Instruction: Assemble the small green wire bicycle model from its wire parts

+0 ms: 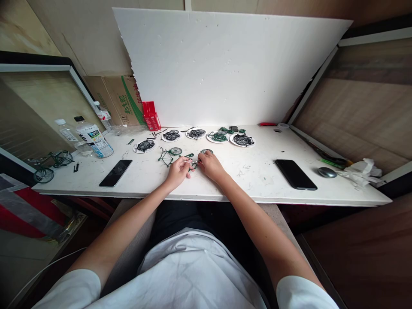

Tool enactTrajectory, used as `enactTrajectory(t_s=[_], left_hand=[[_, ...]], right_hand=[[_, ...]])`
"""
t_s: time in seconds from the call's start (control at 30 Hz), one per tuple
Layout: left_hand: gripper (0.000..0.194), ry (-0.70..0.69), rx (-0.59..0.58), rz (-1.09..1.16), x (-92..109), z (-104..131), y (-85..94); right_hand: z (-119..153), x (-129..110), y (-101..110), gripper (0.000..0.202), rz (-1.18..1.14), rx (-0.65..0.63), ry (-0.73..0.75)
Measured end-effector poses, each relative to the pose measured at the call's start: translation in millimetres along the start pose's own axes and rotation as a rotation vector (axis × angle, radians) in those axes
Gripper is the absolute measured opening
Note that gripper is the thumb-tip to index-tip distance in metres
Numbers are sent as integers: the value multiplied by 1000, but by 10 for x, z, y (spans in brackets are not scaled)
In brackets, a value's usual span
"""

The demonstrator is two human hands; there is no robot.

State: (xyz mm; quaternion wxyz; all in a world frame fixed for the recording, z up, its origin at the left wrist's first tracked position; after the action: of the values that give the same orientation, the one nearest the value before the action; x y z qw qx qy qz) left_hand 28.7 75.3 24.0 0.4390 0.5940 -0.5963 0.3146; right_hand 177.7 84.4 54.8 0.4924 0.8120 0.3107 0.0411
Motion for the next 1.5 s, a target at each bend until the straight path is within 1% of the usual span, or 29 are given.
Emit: enactTrajectory(t_s=[0.13,0.37,0.57,0.73,0.87,1.27,1.5], left_hand=[[37,-8,-14,-6,-17,-4,-10],[34,-12,-27,-9,15,9,-20],[31,-2,-31,-8,9,8,-30],[35,-5,-35,-1,-6,3,-43],[38,-2,-36,-6,-4,4,-44],[33,-9,-46,-16,18,9,-53],[33,-13,-45,-9,26,10,-60]], right_hand=[[9,3,-15,10,-48,-4,8],[0,22,-22,11,-24,-1,-15],[-5,59,-54,13,-55,1,-43],[-7,85,-99,13,-49,-9,-41],[2,70,-119,14,-32,-10,-6],[-1,59,-89,16,-79,-19,-5],[3,-11,-47,19,-93,-17,14]])
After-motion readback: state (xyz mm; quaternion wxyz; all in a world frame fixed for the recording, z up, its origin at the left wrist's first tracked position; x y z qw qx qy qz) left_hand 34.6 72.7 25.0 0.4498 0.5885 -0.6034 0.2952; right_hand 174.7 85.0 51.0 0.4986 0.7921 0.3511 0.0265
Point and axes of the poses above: each hand's wrist, its own z-axis away from the middle knuckle, its own y-axis out of the back of the hand, x = y × z, the point moved 9 cm from there along -z, towards the middle knuckle, and after that the axes turned 5 degrees about -y, right-handed, at the moved point
